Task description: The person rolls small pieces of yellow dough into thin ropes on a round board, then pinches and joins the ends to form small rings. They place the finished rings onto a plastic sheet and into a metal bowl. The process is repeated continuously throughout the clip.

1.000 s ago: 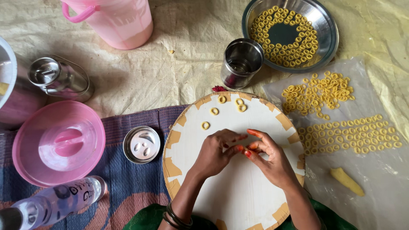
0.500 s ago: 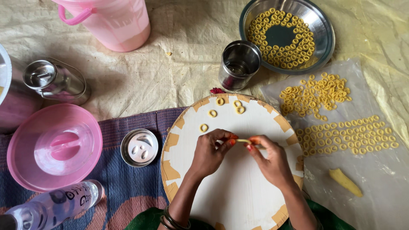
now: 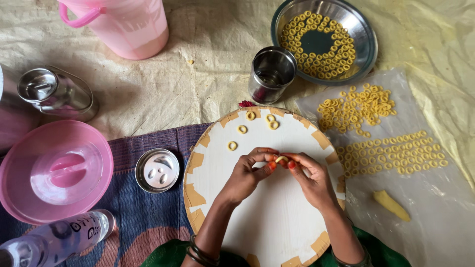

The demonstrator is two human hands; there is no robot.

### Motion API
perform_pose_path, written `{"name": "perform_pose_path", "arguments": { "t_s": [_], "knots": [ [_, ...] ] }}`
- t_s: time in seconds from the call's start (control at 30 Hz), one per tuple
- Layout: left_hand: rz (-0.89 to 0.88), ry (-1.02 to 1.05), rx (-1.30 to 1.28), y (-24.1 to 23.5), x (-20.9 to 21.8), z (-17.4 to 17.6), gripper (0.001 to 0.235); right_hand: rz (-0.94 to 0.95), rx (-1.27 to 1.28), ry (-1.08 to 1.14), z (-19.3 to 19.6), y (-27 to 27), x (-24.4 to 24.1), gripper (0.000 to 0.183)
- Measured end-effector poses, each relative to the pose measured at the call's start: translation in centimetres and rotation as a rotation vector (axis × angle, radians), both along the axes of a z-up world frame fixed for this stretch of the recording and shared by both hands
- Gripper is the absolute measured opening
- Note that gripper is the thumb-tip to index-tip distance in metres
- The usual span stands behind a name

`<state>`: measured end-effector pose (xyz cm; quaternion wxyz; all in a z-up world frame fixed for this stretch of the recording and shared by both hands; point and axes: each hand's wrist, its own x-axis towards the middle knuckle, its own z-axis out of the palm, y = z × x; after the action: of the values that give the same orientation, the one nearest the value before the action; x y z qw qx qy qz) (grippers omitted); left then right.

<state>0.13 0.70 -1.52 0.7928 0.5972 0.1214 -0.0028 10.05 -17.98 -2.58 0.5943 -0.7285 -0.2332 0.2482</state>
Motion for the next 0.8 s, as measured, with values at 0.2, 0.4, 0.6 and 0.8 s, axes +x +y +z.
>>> {"name": "perform_pose_path", "arguments": {
  "t_s": [0.2,0.4,0.6,0.8],
  "knots": [
    [0.077,-0.167,-0.096,-1.5,-0.4,-0.3,0.018,-0.018,-0.105,-0.126,0.6,-0.4,-1.7,0.025],
    [0.105,-0.17,-0.086,-3.5,-1.8,1.4,0.022,0.067,-0.233,-0.042,3.4,-1.7,-3.8,0.025],
    [0.134,-0.33,0.509,-5.2,-5.9,6.2,0.022,0.232,-0.211,0.124,6.5,-4.9,-5.7,0.025],
    [0.085,-0.385,0.8,-8.1,-11.3,12.0,0.022,0.411,-0.096,0.223,10.2,-9.0,-9.6,0.028]
  ]
}}
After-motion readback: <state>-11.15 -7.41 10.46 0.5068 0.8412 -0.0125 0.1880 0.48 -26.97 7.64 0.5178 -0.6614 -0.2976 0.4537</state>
